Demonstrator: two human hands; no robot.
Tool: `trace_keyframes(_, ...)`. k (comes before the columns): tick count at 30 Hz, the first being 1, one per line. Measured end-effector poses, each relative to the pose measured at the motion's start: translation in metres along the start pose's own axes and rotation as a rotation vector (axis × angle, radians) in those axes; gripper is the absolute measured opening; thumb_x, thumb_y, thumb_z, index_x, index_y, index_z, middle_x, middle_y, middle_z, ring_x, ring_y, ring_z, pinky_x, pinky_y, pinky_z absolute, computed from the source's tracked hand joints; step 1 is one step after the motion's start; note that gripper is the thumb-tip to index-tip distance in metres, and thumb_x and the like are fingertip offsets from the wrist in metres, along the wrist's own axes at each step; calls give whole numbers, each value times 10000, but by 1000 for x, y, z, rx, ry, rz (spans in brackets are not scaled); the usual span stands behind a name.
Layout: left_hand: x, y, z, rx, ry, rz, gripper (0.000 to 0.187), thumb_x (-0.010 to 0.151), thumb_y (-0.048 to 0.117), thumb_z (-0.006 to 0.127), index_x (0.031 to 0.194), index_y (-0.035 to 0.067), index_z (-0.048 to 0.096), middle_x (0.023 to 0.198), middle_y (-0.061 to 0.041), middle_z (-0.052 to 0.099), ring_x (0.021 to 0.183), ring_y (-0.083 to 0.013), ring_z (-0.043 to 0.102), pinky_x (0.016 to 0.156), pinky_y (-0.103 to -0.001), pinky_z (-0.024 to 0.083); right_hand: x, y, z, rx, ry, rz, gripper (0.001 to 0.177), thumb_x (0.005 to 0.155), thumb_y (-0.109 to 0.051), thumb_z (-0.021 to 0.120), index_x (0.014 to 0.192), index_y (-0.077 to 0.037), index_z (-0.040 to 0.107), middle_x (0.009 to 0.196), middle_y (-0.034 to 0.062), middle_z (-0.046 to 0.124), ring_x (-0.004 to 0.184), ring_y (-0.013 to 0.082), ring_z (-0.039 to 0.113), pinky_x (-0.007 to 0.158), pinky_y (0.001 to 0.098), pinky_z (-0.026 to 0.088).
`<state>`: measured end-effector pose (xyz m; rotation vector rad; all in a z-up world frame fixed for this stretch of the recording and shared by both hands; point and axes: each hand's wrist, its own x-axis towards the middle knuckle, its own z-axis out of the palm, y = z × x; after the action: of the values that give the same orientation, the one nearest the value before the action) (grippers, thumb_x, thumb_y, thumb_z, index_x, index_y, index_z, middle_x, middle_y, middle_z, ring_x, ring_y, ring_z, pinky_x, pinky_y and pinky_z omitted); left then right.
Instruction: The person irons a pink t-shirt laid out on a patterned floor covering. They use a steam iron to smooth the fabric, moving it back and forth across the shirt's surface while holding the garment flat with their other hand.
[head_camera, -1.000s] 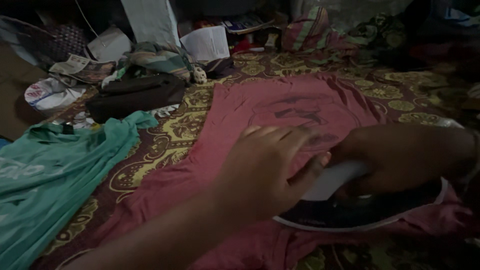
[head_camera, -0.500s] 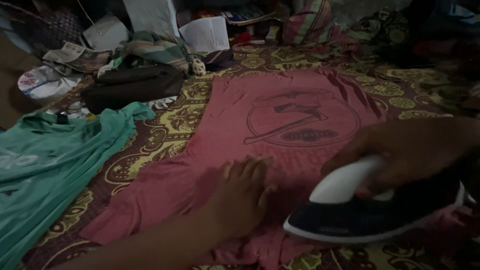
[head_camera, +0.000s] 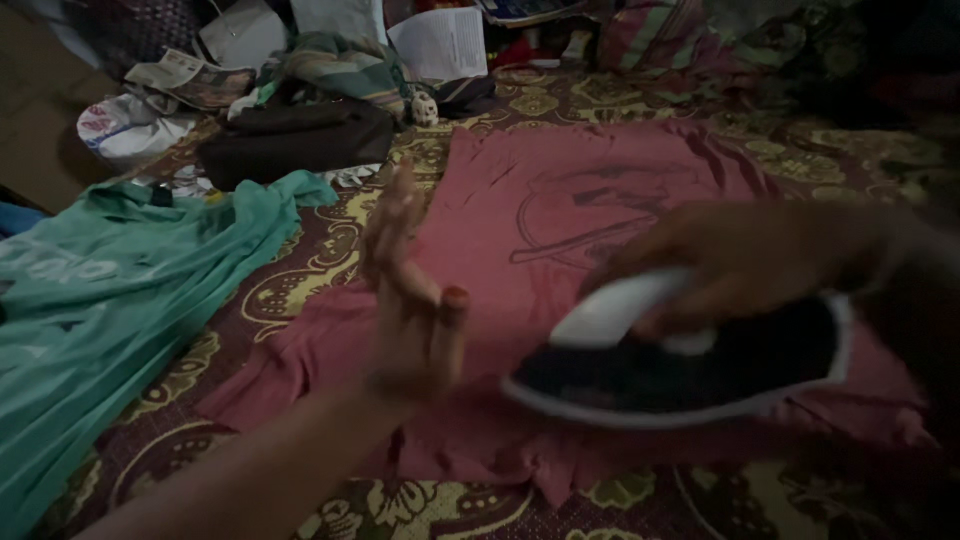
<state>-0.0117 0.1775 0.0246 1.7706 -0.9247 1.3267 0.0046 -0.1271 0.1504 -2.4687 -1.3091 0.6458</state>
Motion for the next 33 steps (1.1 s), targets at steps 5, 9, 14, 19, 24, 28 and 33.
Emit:
trace_keyframes(5, -10, -11, 4, 96, -113, -126, 696, 1174, 494, 248, 1661, 15, 119, 1763, -205, 144, 1666, -375, 136, 1381, -483, 94, 9, -24, 5, 50, -105, 172, 624, 920, -444, 670, 1497, -214, 611, 1141, 35, 755, 871, 215, 775, 769, 399, 664)
trace_keyframes(9, -13, -4, 7, 53, -150, -144, 759, 1151, 553, 250, 1644, -15, 146, 1749, -248, 156, 1651, -390, 144, 1364, -485, 101, 0, -42, 12, -1, -172, 194, 580, 899, -473, 713, 1423, -225, 687, 1137, 14, 788, 892, 170, 783, 794, 353, 679)
trace_keyframes(14, -16, 7, -2, 23, -349, -172, 800, 1117, 561, 251, 1621, -54, 167, 1717, -290, 186, 1640, -401, 141, 1317, -517, 4, -24, -36, 25, -148, -53, -225, 568, 977, -403, 706, 1475, -140, 633, 1214, 47, 790, 994, 185, 722, 839, 405, 597)
trace_keyframes(19, -15, 4, 4, 133, -361, -39, 689, 1153, 517, 242, 1617, 8, 206, 1724, -233, 242, 1684, -372, 163, 1368, -500, 5, -31, -8, 10, 140, -112, 208, 561, 953, -425, 664, 1481, -280, 542, 1133, 16, 769, 902, 216, 737, 797, 416, 629)
trace_keyframes(24, -20, 8, 5, 49, -315, -118, 726, 1131, 559, 238, 1629, 32, 201, 1722, -220, 237, 1645, -355, 197, 1335, -510, 23, -44, 21, -5, -310, 148, 460, 676, 922, -478, 653, 1579, -364, 540, 1417, -10, 659, 1193, 221, 662, 928, 457, 535)
trace_keyframes(28, -17, 9, 1, 39, -397, -130, 762, 1110, 573, 242, 1633, 21, 183, 1726, -255, 191, 1625, -389, 161, 1292, -542, 5, -44, 33, 1, -166, 110, 474, 633, 913, -532, 623, 1498, -293, 592, 1377, -7, 703, 1169, 211, 670, 977, 432, 581)
trace_keyframes(33, -18, 11, 3, 31, -423, -127, 775, 1095, 582, 250, 1626, 20, 189, 1715, -254, 203, 1615, -394, 176, 1278, -554, 29, -69, 24, 13, -88, 55, 479, 672, 893, -552, 654, 1519, -311, 607, 1369, -39, 674, 1157, 192, 676, 974, 405, 535)
